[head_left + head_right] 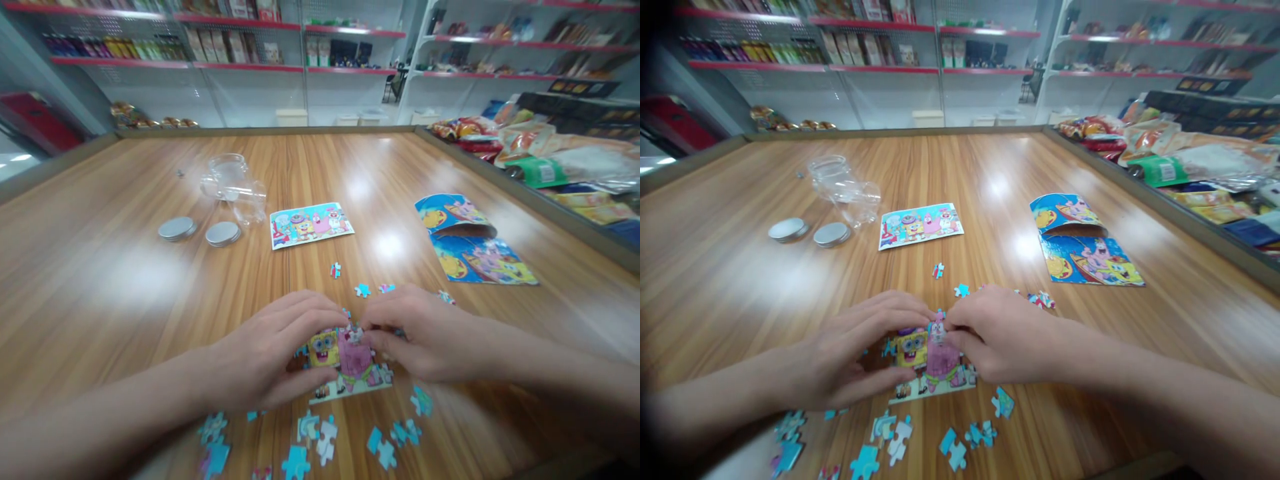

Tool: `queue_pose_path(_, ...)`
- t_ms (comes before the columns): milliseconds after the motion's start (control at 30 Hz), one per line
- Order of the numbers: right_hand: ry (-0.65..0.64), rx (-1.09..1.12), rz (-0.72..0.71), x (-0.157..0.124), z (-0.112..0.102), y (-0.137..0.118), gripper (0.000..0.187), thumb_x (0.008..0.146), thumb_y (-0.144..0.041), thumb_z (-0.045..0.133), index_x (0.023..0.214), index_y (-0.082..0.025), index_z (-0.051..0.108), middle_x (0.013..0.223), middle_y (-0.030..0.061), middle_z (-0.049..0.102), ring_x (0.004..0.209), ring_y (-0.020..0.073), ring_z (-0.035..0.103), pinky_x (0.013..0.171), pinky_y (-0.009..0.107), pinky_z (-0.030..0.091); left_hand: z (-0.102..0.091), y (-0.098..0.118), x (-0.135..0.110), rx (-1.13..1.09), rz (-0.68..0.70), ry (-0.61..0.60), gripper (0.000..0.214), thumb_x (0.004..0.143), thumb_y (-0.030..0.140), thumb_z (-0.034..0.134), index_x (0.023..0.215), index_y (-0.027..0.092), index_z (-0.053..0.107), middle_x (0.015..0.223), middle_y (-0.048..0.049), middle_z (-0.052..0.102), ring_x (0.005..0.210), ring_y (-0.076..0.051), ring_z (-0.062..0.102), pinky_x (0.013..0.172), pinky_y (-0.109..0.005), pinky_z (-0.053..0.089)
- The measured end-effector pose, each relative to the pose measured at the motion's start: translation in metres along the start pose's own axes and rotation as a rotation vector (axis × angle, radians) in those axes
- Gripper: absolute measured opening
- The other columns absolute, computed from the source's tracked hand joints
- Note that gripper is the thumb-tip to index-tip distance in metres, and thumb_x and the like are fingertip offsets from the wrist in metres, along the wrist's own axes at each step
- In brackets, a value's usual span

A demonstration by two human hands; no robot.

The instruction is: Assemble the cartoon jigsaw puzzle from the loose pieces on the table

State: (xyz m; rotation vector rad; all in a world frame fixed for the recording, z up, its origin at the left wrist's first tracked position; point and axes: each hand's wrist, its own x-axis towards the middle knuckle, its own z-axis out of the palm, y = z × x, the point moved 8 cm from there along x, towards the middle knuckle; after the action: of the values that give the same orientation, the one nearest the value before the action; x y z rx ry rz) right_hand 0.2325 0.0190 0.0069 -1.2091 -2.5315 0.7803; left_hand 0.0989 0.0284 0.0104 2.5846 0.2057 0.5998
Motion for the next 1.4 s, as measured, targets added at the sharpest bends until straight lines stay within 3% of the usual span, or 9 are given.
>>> queue_pose_path(133,-0.027,-0.058,0.099,-0.003,-0.009,0.020,0.027,0.095,-0.024,0.053,0.070,-0.016,0.058,0.061,-0.0012,0.056,0.056,0.0094,0.047,0.056,0.026,0.029,0.009,-0.007,-0.002,0.085,0.011,-0.187,0.035,0.092,0.029,0.064,0.124,0.018,0.059,0.139,-0.0138,0.055,0.130,-0.029,0.052,0.109,-0.048,0.046)
queue_pose_path(367,-0.038,-0.027,0.113,-0.002,-0.006,0.024,0.027,0.095,-0.028,0.054,0.074,-0.016,0.064,0.063,0.0010,0.061,0.056,0.0100,0.048,0.057,0.026,0.029,-0.003,-0.020,-0.003,0.092,-0.058,-0.146,0.026,0.089,0.018,0.060,0.115,0.018,0.062,0.135,-0.0131,0.056,0.127,-0.028,0.052,0.107,-0.046,0.045)
queue_pose_path(600,-0.099,-0.097,0.125,-0.006,-0.003,0.027,0.024,0.091,-0.021,0.053,0.067,-0.016,0.058,0.062,0.0000,0.059,0.056,0.0091,0.048,0.057,0.026,0.030,-0.003,-0.020,-0.002,0.097,-0.056,-0.158,0.025,0.090,0.017,0.057,0.115,0.018,0.062,0.134,-0.0131,0.055,0.127,-0.028,0.051,0.106,-0.046,0.044)
queue_pose_path(900,0.234,-0.001,-0.054,-0.003,-0.024,0.012,0.019,0.076,-0.012,0.055,0.061,-0.018,0.046,0.060,-0.0036,0.046,0.055,0.0085,0.039,0.054,0.025,0.028,-0.003,-0.021,-0.002,0.093,-0.054,-0.152,0.025,0.089,0.017,0.058,0.114,0.018,0.061,0.134,-0.0130,0.056,0.126,-0.028,0.052,0.106,-0.046,0.045)
queue_pose_path(1067,0.248,0.041,-0.035,-0.006,-0.023,0.014,0.020,0.075,-0.012,0.057,0.061,-0.019,0.044,0.056,-0.0064,0.041,0.051,0.0069,0.036,0.050,0.023,0.026,-0.003,-0.021,-0.002,0.096,-0.052,-0.149,0.024,0.088,0.017,0.059,0.112,0.019,0.062,0.133,-0.0136,0.057,0.125,-0.029,0.053,0.105,-0.047,0.046)
queue_pose_path(1167,0.220,0.087,-0.014,-0.007,-0.019,0.017,0.014,0.079,-0.012,0.059,0.069,-0.018,0.051,0.059,-0.0059,0.049,0.052,0.0068,0.043,0.050,0.021,0.031,-0.004,-0.020,-0.001,0.091,-0.045,-0.144,0.024,0.088,0.017,0.059,0.112,0.019,0.062,0.133,-0.0135,0.058,0.125,-0.029,0.054,0.105,-0.047,0.047)
queue_pose_path(1233,0.201,0.112,0.000,-0.006,-0.017,0.019,0.004,0.084,-0.015,0.060,0.087,-0.017,0.059,0.066,-0.0046,0.058,0.055,0.0080,0.050,0.053,0.021,0.036,-0.005,-0.019,0.000,0.089,-0.045,-0.136,0.024,0.088,0.017,0.059,0.111,0.019,0.062,0.131,-0.0133,0.058,0.123,-0.029,0.055,0.104,-0.047,0.047)
queue_pose_path(1300,0.193,0.110,0.005,-0.005,-0.016,0.019,0.017,0.090,-0.018,0.060,0.106,-0.016,0.061,0.071,-0.0030,0.064,0.059,0.0094,0.055,0.057,0.021,0.039,-0.005,-0.019,0.001,0.090,-0.046,-0.135,0.024,0.088,0.017,0.059,0.111,0.019,0.062,0.131,-0.0133,0.058,0.122,-0.029,0.055,0.104,-0.046,0.048)
queue_pose_path(1400,0.187,0.045,-0.042,-0.002,-0.018,0.016,0.017,0.094,-0.017,0.058,0.108,-0.016,0.068,0.078,0.0004,0.069,0.068,0.0108,0.059,0.064,0.023,0.041,-0.005,-0.019,0.000,0.086,-0.045,-0.136,0.024,0.088,0.017,0.059,0.112,0.019,0.062,0.131,-0.0131,0.058,0.122,-0.029,0.055,0.104,-0.046,0.047)
